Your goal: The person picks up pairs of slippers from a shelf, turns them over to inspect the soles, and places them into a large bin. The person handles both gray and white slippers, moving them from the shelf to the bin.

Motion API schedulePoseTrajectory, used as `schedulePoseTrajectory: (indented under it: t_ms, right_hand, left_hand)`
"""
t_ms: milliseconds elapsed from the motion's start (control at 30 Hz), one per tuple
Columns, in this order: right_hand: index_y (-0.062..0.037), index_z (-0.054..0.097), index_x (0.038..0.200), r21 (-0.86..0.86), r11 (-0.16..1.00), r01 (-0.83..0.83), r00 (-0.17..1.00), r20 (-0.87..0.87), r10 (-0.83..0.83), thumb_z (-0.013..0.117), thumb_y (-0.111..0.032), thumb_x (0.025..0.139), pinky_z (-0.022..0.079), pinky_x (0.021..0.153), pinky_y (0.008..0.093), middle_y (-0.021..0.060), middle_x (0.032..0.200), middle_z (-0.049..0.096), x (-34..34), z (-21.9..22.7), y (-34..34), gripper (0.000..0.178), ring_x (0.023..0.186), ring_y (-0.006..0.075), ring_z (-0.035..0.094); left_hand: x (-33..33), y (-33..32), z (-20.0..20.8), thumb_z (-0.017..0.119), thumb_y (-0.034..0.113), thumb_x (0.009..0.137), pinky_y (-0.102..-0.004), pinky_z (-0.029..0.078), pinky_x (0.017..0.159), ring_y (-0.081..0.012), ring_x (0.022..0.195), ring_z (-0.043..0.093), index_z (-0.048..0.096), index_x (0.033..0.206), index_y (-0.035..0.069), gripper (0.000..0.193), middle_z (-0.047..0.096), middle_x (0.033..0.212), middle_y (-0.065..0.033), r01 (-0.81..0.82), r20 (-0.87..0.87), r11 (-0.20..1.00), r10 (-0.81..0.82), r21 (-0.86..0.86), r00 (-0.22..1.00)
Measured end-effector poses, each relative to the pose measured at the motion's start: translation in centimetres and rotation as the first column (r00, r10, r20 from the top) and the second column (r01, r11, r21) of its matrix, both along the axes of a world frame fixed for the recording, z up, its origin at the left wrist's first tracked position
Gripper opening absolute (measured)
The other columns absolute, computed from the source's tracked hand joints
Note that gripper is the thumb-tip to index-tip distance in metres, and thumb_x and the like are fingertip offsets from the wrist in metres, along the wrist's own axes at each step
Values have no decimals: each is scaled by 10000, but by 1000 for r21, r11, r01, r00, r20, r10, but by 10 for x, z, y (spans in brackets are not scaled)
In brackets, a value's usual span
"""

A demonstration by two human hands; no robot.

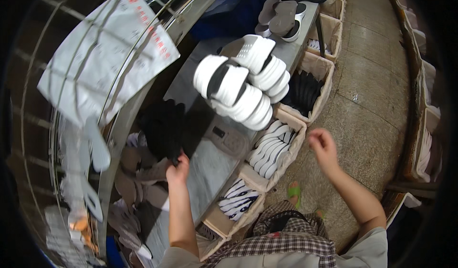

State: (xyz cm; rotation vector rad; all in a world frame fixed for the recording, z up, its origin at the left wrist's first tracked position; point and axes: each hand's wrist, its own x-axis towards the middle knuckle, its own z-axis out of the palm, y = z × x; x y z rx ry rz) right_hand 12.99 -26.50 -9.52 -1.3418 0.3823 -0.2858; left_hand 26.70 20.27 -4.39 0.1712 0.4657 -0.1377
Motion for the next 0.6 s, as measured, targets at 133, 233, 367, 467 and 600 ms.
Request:
schedulePoseTrajectory:
  t_ms: [133, 233, 367, 467, 600]
  right_hand:
    - [-28, 541, 1142, 142, 886, -442, 896, 111, 429, 586, -90, 895, 497, 851, 299, 79, 999, 644, -75, 6, 49, 258, 928, 156, 616]
    - [-25, 428, 1314, 202, 704, -681, 732, 197, 652, 620, -199, 894, 451, 933, 310, 138, 1192, 579, -106, 24, 88, 494, 1089, 199, 560]
    - [-60, 36, 1476, 676, 365, -640, 700, 316, 640, 683, -375, 832, 283, 1088, 380, 160, 1512, 139, -146, 55, 139, 966, 1355, 256, 266]
    - [-60, 71, 1471, 759, 277, -589, 763, 410, 499, 714, -302, 805, 310, 1080, 393, 147, 1467, 245, -186, 65, 132, 957, 1323, 252, 325]
    - [-63, 116, 1465, 709, 280, -648, 720, 449, 530, 739, -233, 770, 353, 1059, 389, 133, 1412, 342, -227, 62, 92, 948, 1279, 240, 391]
  left_hand:
    - [-188, -57, 26, 558, 49, 879, -352, 502, 713, -238, 855, 555, 503, 1052, 11, 185, 578, 1006, -144, 33, -124, 965, -1, 259, 992]
    - [-289, -95, 33, 574, 86, 828, -342, 508, 701, -305, 964, 574, 503, 1166, 4, 355, 591, 1092, -172, 3, -15, 877, 5, 481, 1000]
    - [-382, -143, 49, 631, 65, 801, -418, 521, 789, -296, 1094, 544, 389, 1334, 153, 591, 546, 1206, -85, 192, -104, 681, -168, 707, 980]
    - [-408, -159, 58, 731, 39, 733, -446, 410, 1002, -280, 1229, 445, 231, 1430, 144, 864, 427, 1341, -109, 266, -16, 534, -426, 802, 904]
    - [-401, -156, 64, 821, 115, 675, -393, 337, 1049, -260, 1266, 389, 159, 1436, 47, 1011, 381, 1367, -116, 208, -121, 16, -766, 978, 632]
